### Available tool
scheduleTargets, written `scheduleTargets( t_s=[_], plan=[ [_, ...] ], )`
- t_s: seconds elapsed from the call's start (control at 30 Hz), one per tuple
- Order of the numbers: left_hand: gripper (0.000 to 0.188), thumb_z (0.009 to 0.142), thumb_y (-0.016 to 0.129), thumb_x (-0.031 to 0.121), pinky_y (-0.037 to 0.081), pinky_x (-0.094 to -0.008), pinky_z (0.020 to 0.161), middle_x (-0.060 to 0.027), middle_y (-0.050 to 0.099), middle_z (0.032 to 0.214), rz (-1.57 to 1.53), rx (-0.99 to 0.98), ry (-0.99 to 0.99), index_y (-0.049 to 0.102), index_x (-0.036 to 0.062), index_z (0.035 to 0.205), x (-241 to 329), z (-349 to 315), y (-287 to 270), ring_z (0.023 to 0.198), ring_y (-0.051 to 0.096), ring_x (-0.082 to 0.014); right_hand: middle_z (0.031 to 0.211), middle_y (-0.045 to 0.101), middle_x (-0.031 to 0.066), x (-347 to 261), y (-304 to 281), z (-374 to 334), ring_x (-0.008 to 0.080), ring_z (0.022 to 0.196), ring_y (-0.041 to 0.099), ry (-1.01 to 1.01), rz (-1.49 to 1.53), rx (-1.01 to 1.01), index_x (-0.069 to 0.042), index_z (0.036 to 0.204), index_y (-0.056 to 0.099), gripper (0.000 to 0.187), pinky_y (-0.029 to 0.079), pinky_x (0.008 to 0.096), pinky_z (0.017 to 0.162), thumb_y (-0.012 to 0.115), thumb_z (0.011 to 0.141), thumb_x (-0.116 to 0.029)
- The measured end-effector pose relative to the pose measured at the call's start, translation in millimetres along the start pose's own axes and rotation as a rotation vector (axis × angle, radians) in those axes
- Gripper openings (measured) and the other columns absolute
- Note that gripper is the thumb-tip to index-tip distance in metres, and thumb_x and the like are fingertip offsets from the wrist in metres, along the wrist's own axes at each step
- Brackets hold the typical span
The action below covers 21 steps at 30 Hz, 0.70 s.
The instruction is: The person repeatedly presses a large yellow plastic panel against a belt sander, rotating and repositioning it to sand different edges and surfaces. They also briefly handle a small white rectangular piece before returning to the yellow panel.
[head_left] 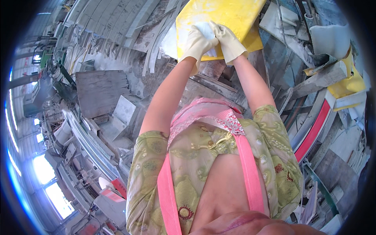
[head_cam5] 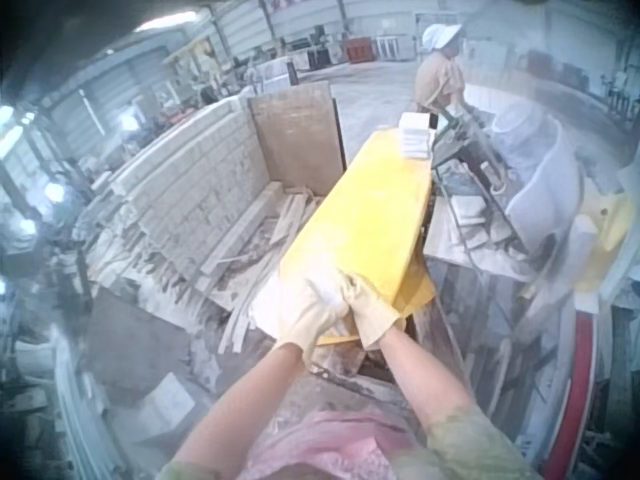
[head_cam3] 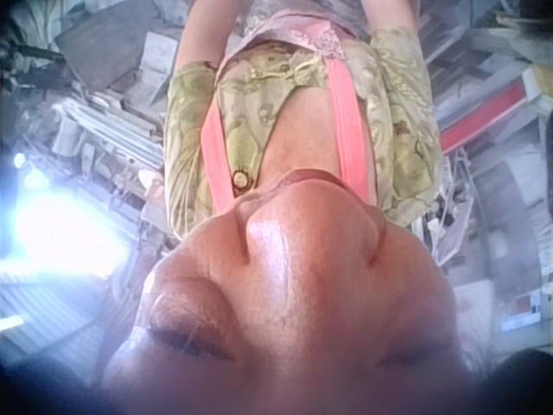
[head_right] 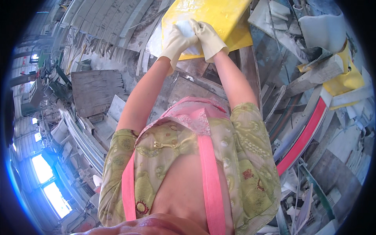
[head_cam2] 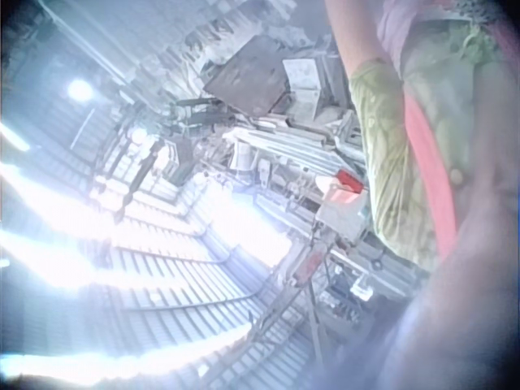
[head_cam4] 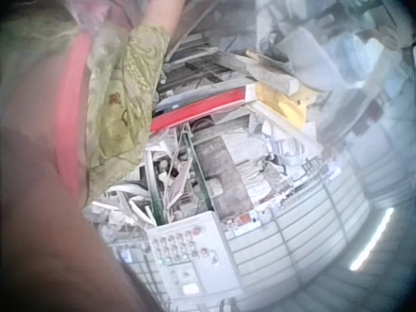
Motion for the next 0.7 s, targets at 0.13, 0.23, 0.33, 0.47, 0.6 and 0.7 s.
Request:
scheduleTargets(
  t_s=[0.13, 0.23, 0.33, 0.47, 0.6, 0.7],
  plan=[
    [0.083, 0.068, 0.078, 0.048, 0.055, -0.0381, 0.091, -0.0245, 0.070, 0.119, 0.172, -0.070, 0.117, 0.061, -0.0027, 0.132, 10.6, 3.3, -5.6, 0.113, 0.068, -0.0312, 0.091, 0.068, 0.0050, 4.2, 6.9, -4.5, 0.0162, 0.082, 0.061, 0.045, 0.219, 0.019, 0.001, 0.108, 0.070, 0.048, 0.054, 0.0330, 0.077, 0.064, 0.099, -0.045],
    [0.065, 0.068, 0.074, 0.051, 0.054, -0.0383, 0.090, -0.0232, 0.073, 0.109, 0.540, -0.198, 0.170, 0.076, 0.0039, 0.113, 25.7, 16.8, -13.6, 0.109, 0.069, -0.0294, 0.097, 0.071, 0.0206, -9.6, 6.8, -5.0, 0.0276, 0.079, 0.064, -0.035, -0.217, 0.167, 0.001, 0.106, 0.070, 0.058, 0.053, 0.0416, 0.079, 0.058, 0.099, -0.055],
    [0.068, 0.070, 0.073, 0.059, 0.053, -0.0379, 0.090, -0.0238, 0.073, 0.113, 0.693, -0.218, 0.199, 0.077, 0.0058, 0.113, 36.9, 17.6, -15.1, 0.109, 0.069, -0.0306, 0.119, 0.070, 0.0193, -15.9, 3.0, -12.9, 0.0273, 0.104, 0.066, 0.008, -0.235, 0.081, -0.001, 0.118, 0.069, 0.063, 0.049, 0.0386, 0.095, 0.049, 0.102, -0.058],
    [0.069, 0.070, 0.074, 0.059, 0.052, -0.0377, 0.091, -0.0230, 0.073, 0.113, 0.717, -0.174, 0.165, 0.076, 0.0064, 0.114, 41.3, 15.2, -1.5, 0.108, 0.069, -0.0301, 0.138, 0.061, 0.0164, -12.1, -17.4, -23.5, 0.0261, 0.129, 0.055, 0.051, -0.084, 0.183, -0.001, 0.136, 0.061, 0.064, 0.040, 0.0361, 0.112, 0.038, 0.107, -0.054],
    [0.069, 0.071, 0.074, 0.060, 0.051, -0.0375, 0.092, -0.0222, 0.073, 0.113, 0.548, -0.053, 0.096, 0.076, 0.0070, 0.115, 33.1, 19.1, 3.3, 0.108, 0.069, -0.0296, 0.139, 0.061, 0.0153, -0.2, -16.3, -16.4, 0.0245, 0.130, 0.055, -0.049, -0.185, 0.148, 0.000, 0.136, 0.061, 0.062, 0.039, 0.0350, 0.112, 0.037, 0.108, -0.050],
    [0.070, 0.071, 0.075, 0.061, 0.051, -0.0374, 0.092, -0.0216, 0.073, 0.113, 0.389, 0.016, 0.046, 0.076, 0.0075, 0.116, 19.6, 13.7, 1.0, 0.107, 0.069, -0.0292, 0.122, 0.067, 0.0088, 12.1, -17.7, -21.1, 0.0176, 0.116, 0.057, -0.047, 0.106, 0.144, -0.003, 0.131, 0.065, 0.069, 0.043, 0.0344, 0.104, 0.043, 0.103, -0.062]
  ],
)
Point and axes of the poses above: each hand's wrist, its own z-axis towards the middle knuckle, its own y-axis out of the palm, x = y × z, the point moved 5 cm from there along z, towards the middle knuckle
